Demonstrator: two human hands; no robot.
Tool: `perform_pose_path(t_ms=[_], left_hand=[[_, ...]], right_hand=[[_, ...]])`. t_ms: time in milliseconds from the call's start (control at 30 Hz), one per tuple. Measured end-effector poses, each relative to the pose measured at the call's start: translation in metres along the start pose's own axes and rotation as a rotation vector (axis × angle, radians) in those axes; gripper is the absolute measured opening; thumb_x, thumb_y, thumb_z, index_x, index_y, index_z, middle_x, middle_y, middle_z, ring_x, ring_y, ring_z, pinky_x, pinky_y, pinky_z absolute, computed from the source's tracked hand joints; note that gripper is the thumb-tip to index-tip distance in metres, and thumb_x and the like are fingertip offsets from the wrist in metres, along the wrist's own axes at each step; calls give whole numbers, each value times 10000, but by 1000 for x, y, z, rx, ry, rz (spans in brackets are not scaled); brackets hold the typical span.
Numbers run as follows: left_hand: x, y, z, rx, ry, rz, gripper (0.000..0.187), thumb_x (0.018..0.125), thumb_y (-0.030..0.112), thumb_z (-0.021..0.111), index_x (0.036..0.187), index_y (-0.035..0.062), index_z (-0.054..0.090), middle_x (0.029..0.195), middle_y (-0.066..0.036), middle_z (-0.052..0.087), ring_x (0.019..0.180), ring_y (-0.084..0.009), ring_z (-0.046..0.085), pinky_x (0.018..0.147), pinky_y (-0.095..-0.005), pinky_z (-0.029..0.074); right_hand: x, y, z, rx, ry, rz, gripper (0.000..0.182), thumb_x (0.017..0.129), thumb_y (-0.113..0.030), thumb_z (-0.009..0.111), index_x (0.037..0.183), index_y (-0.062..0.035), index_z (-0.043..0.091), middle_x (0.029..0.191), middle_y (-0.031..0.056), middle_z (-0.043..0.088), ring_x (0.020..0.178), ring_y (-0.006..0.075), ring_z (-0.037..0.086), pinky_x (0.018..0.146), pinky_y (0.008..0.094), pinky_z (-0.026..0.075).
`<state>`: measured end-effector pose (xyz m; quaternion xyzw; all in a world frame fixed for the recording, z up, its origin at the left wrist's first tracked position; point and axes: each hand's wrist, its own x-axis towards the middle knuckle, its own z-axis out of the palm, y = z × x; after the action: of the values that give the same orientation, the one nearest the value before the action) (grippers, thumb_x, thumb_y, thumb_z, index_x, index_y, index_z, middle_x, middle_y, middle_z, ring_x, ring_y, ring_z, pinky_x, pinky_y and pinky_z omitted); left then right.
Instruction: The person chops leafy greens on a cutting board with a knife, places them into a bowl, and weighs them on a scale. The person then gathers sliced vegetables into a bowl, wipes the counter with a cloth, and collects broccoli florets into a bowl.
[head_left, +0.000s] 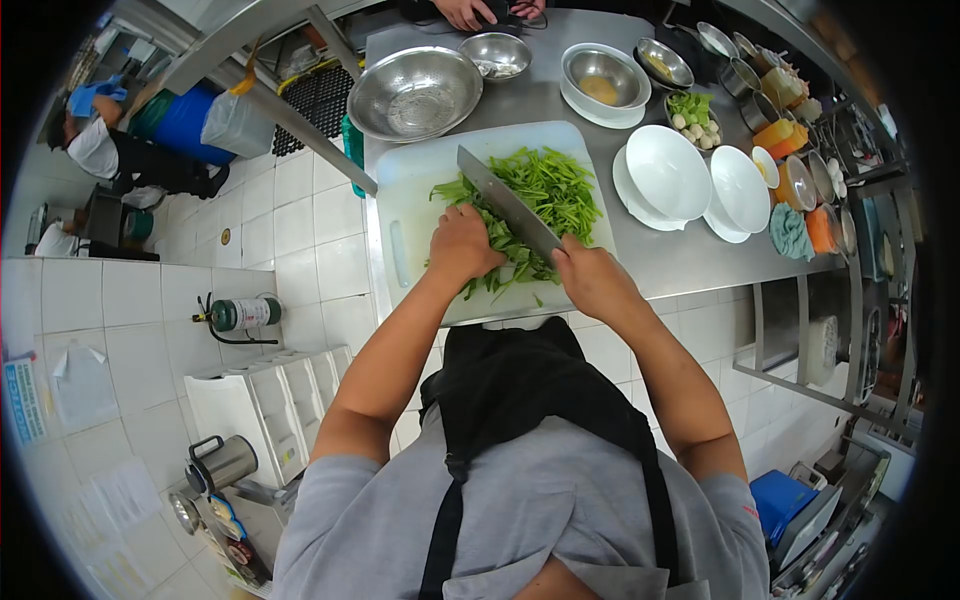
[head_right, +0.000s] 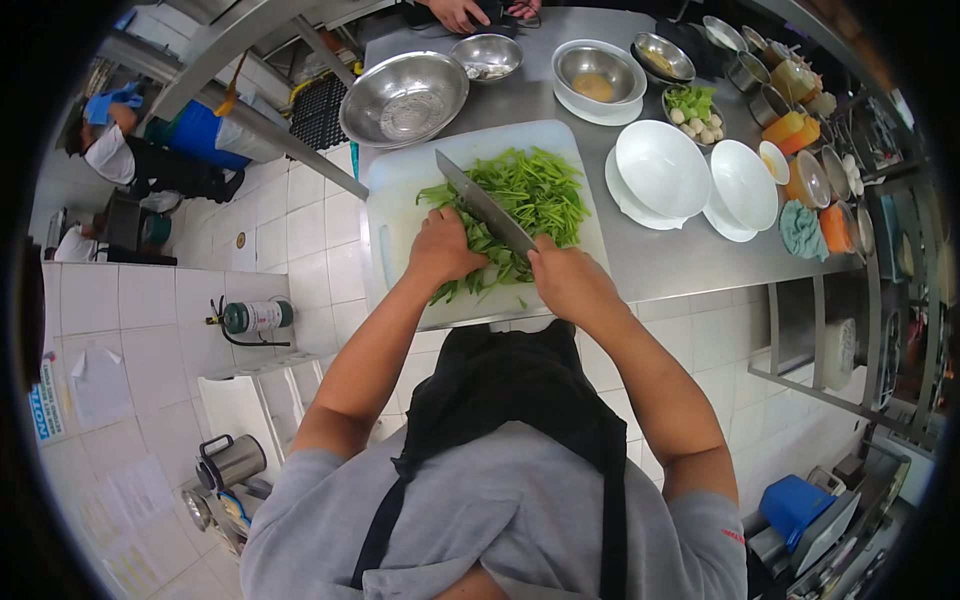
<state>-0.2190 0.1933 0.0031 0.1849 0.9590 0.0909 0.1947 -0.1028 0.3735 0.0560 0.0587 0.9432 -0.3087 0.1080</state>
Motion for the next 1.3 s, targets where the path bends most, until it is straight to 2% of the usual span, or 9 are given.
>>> perform_pose_path(t_ms=[67, 133, 167, 233, 367, 567, 833, 1033, 1300], left_hand=[[-2, 4, -9, 16, -40, -11, 1060, 570, 474, 878, 1261, -159, 383, 1204, -288, 513, 1136, -380, 551, 950, -402, 492], [-9, 0, -19, 16, -111, 0, 1307, 512, 549, 892, 1372, -201, 254, 1306, -333, 445, 1201, -407, 517, 997, -407, 466], [-12, -4, -24, 16, -111, -3, 1307, 512, 549, 892, 1372, -201, 254, 1306, -333, 445, 1201, -407, 517, 997, -407, 466], [-20, -19, -34, 2, -155, 13, 1472, 469, 604, 890, 1422, -211, 118, 1368, -360, 384, 1254, -432, 474, 1031, -414, 443], [-28, -50, -32, -83, -105, 46, 1437, 455, 592, 902, 1404, -200, 170, 1344, -353, 407, 1261, -440, 461, 1033, -424, 441], [-47, -59, -23, -145, -197, -39, 1284, 453, 505, 937, 1339, -156, 283, 1310, -340, 425, 1241, -438, 471, 1017, -427, 453], [-58, -64, -26, -267, 3, -49, 1101, 501, 447, 937, 1251, -119, 363, 1232, -297, 478, 1191, -426, 499, 983, -427, 473], [-55, -68, -27, -195, -16, -48, 1046, 517, 437, 935, 1211, -116, 381, 1219, -289, 482, 1162, -412, 516, 965, -427, 483], [-55, -49, 1, -147, -36, -55, 1006, 554, 447, 915, 1213, -103, 392, 1213, -261, 484, 1169, -389, 508, 960, -410, 486]], right_hand=[[-5, -3, -9, 7, 18, -38, 233, 988, -235, 462, 992, -5, 497, 726, 273, 623, 732, 491, 601, 661, 580, 445], [-12, -6, -16, 22, 39, -69, 226, 987, -229, 466, 984, -5, 493, 715, 271, 622, 717, 492, 598, 655, 582, 442], [-16, -9, -19, 3, 25, -71, 222, 988, -227, 468, 981, -6, 492, 709, 269, 621, 707, 494, 595, 651, 582, 440], [-23, -12, -21, -14, 7, -72, 219, 988, -225, 470, 977, -7, 491, 703, 267, 621, 698, 495, 593, 646, 583, 438], [-33, -16, -21, -34, -34, -82, 223, 994, -230, 465, 984, -8, 488, 696, 265, 620, 697, 493, 593, 644, 581, 441], [-37, -21, -15, -37, -63, -83, 231, 999, -241, 453, 1003, -13, 489, 693, 259, 622, 700, 487, 595, 652, 581, 446], [-42, -33, -24, -71, -36, -139, 221, 996, -240, 457, 986, -25, 508, 669, 253, 616, 657, 480, 597, 626, 579, 452], [-47, -38, -30, -92, 24, -125, 202, 986, -220, 473, 980, -21, 507, 628, 246, 603, 605, 469, 592, 578, 567, 459], [-44, -32, 8, -182, -128, -155, 208, 984, -195, 457, 1008, 5, 509, 643, 220, 626, 630, 436, 630, 609, 545, 493]])
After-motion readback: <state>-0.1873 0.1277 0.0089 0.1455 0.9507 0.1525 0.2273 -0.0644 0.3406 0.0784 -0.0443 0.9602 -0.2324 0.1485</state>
